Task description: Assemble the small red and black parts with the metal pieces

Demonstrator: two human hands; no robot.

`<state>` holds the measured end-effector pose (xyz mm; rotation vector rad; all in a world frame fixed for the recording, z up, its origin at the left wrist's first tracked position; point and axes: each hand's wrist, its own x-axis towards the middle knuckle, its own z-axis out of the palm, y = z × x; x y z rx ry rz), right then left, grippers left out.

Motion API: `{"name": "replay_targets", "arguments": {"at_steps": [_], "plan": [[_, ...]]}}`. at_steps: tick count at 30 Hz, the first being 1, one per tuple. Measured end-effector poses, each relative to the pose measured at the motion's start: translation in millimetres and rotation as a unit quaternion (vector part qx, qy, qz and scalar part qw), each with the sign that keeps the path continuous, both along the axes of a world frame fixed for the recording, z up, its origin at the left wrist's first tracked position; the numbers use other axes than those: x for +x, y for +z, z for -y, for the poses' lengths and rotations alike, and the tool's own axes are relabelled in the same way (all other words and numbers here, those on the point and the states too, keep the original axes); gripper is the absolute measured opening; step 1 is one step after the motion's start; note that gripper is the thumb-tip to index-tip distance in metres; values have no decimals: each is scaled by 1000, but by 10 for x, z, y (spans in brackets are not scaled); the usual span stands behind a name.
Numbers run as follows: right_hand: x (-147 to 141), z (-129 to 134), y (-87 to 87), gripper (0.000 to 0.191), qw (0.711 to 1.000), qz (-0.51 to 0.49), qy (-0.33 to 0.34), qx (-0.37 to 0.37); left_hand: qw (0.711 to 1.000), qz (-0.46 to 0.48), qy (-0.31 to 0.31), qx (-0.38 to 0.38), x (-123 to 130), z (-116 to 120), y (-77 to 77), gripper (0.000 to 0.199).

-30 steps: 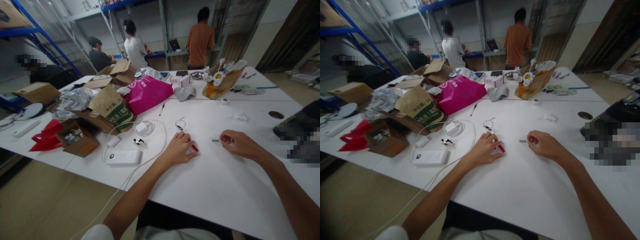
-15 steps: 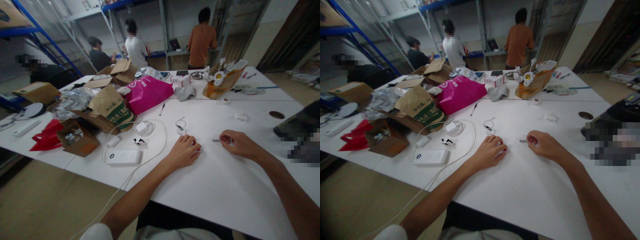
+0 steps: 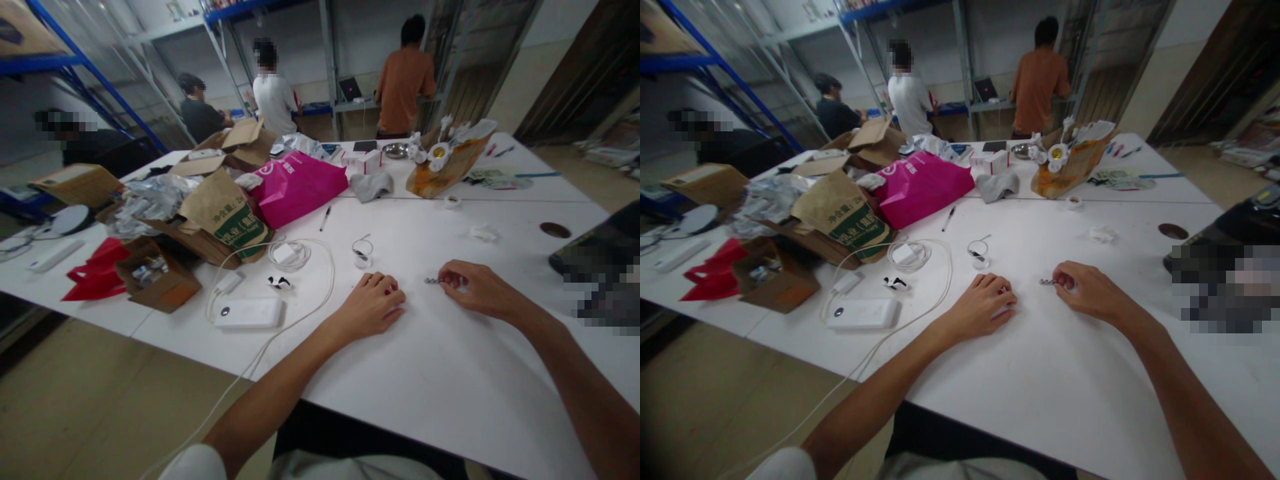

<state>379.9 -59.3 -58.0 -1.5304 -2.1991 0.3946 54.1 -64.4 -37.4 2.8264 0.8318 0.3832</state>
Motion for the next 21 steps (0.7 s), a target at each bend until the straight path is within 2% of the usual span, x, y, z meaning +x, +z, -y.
{"name": "replay_targets", "arguments": {"at_steps": [5,10,15,21], "plan": [[6,-5,-8,11,1000,2,9,3,1000,7,2,-20,-44,-31,55,17],[16,-6,-21,12,1000,3,5,3,999,27,29,-37,-126,-100,136,26],[21,-11,-14,13,1000,0,10,-2,998,17,57,-37,-130,-116,121,36],[15,-15,-2,12,1000,-6,5,-12,999,4,45,-26,-120,-95,128,28]]}}
